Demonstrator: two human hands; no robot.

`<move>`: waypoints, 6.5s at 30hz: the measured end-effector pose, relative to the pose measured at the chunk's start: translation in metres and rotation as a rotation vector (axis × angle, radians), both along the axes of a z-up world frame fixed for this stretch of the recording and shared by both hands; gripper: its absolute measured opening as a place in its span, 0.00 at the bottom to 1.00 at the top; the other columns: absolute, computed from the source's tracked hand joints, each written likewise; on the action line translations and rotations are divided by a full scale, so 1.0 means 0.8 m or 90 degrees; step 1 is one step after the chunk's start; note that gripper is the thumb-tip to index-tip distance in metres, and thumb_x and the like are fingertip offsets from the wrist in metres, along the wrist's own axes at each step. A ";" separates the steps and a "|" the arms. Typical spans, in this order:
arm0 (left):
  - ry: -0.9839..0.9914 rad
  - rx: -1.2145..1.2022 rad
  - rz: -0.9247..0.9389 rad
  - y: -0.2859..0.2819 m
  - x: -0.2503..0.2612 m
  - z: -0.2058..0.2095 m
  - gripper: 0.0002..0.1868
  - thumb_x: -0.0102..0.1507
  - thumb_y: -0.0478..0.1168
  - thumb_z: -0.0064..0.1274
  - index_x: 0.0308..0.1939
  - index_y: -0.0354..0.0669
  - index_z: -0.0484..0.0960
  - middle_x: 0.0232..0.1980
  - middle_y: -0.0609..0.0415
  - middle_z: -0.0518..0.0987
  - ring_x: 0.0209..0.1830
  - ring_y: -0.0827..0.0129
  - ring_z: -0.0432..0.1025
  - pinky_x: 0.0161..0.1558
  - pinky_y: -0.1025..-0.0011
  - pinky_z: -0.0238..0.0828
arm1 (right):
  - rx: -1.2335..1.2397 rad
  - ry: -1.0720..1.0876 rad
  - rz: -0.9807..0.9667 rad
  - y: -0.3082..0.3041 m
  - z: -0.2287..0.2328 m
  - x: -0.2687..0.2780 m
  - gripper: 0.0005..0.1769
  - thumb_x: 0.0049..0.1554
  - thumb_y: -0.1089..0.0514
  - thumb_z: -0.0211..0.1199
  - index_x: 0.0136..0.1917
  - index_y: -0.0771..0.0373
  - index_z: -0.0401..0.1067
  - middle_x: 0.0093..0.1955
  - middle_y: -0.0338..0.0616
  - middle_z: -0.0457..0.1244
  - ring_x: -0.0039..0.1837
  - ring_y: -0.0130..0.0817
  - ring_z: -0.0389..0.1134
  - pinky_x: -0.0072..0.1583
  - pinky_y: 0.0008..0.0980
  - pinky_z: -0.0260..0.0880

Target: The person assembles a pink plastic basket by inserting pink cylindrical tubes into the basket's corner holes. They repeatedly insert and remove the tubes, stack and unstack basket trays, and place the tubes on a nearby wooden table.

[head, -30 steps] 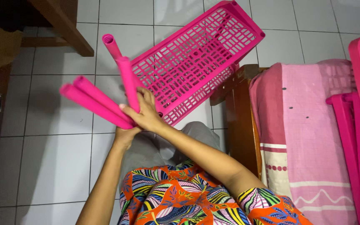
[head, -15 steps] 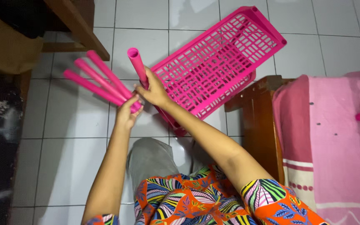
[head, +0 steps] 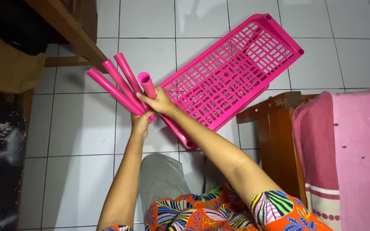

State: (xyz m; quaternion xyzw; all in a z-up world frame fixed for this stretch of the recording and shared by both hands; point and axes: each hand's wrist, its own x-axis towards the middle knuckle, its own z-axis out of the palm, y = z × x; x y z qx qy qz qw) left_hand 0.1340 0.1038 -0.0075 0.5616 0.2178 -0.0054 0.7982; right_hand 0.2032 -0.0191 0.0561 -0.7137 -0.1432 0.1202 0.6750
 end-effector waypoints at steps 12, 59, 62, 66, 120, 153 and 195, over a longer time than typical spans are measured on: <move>0.041 -0.005 0.021 0.002 -0.005 -0.023 0.20 0.58 0.33 0.61 0.54 0.42 0.78 0.47 0.59 0.80 0.41 0.74 0.76 0.38 0.71 0.75 | 0.088 -0.037 -0.358 0.049 -0.010 -0.042 0.11 0.56 0.57 0.64 0.36 0.66 0.70 0.30 0.34 0.62 0.38 0.19 0.59 0.40 0.33 0.64; -0.063 0.166 -0.066 -0.019 -0.003 0.114 0.22 0.53 0.35 0.69 0.50 0.41 0.81 0.43 0.58 0.84 0.40 0.73 0.77 0.41 0.73 0.74 | 0.354 0.200 -0.211 -0.033 0.033 -0.007 0.09 0.62 0.58 0.60 0.53 0.59 0.64 0.36 0.37 0.60 0.33 0.25 0.61 0.35 0.27 0.63; -0.037 0.077 -0.136 -0.014 -0.013 0.141 0.22 0.57 0.37 0.70 0.54 0.37 0.84 0.44 0.55 0.85 0.40 0.70 0.76 0.39 0.71 0.71 | 0.350 0.238 -0.178 -0.053 0.045 -0.026 0.11 0.64 0.54 0.61 0.56 0.59 0.65 0.40 0.40 0.62 0.39 0.28 0.64 0.42 0.30 0.68; -0.051 -0.047 -0.191 -0.023 -0.027 0.176 0.28 0.55 0.37 0.69 0.58 0.40 0.80 0.47 0.56 0.83 0.42 0.70 0.76 0.39 0.69 0.74 | 0.425 0.316 -0.088 -0.057 0.088 -0.068 0.23 0.64 0.48 0.59 0.68 0.59 0.62 0.56 0.42 0.64 0.57 0.32 0.67 0.57 0.35 0.72; 0.343 0.766 0.053 0.276 -0.653 0.722 0.43 0.46 0.51 0.74 0.64 0.47 0.78 0.49 0.45 0.85 0.49 0.59 0.80 0.51 0.61 0.78 | 0.302 0.167 0.639 0.247 0.530 -0.423 0.58 0.57 0.62 0.59 0.83 0.41 0.20 0.75 0.58 0.54 0.65 0.47 0.69 0.62 0.42 0.74; 0.565 1.077 0.087 0.343 -0.729 0.650 0.37 0.67 0.71 0.18 0.80 0.77 0.40 0.86 0.63 0.32 0.86 0.63 0.27 0.76 0.32 0.20 | -0.427 -0.758 0.469 0.371 0.529 -0.535 0.41 0.60 0.53 0.54 0.82 0.31 0.47 0.89 0.42 0.27 0.87 0.55 0.23 0.77 0.74 0.26; -0.126 0.764 -0.276 0.006 -0.326 0.330 0.47 0.67 0.61 0.46 0.79 0.35 0.49 0.82 0.28 0.40 0.83 0.41 0.36 0.77 0.56 0.38 | -0.551 -0.363 0.070 -0.122 0.212 -0.235 0.48 0.57 0.37 0.61 0.83 0.48 0.46 0.86 0.62 0.34 0.85 0.64 0.24 0.73 0.80 0.26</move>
